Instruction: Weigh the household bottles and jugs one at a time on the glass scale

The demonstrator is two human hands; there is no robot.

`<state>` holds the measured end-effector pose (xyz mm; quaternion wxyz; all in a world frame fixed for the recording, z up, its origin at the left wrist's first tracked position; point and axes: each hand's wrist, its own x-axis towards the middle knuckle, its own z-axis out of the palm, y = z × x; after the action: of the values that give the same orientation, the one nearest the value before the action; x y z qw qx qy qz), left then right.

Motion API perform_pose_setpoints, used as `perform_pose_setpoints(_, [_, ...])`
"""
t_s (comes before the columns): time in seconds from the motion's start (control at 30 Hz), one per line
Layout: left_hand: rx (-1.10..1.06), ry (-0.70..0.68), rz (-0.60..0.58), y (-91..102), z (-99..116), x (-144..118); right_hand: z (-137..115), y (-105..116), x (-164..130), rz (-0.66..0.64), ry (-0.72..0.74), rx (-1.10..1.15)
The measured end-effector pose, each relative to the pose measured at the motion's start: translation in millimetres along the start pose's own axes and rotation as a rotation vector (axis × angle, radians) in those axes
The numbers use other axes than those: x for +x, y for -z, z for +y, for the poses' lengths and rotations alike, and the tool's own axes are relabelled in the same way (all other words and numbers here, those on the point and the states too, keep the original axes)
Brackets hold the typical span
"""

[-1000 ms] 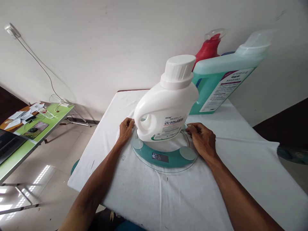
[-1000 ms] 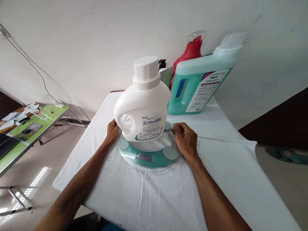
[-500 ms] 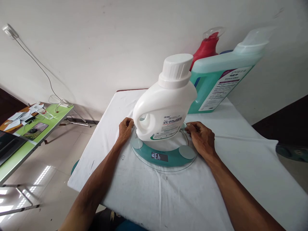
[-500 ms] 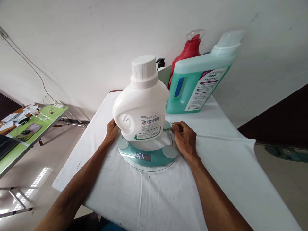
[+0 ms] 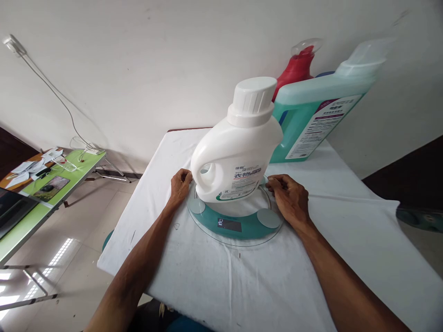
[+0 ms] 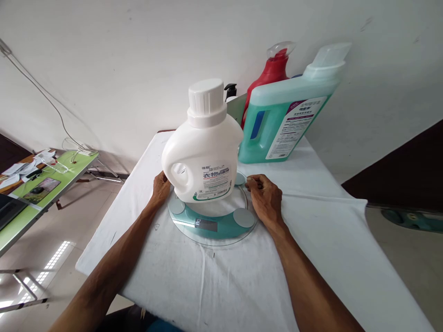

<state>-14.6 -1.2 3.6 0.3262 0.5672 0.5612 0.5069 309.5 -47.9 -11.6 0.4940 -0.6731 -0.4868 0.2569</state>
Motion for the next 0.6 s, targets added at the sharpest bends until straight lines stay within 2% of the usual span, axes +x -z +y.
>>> perform_pose_setpoints(0.6, [-0.006,0.005,0.002,0.1,-1.9,-0.5,-0.1,0.3,0.4,-0.009,0.014,0.002])
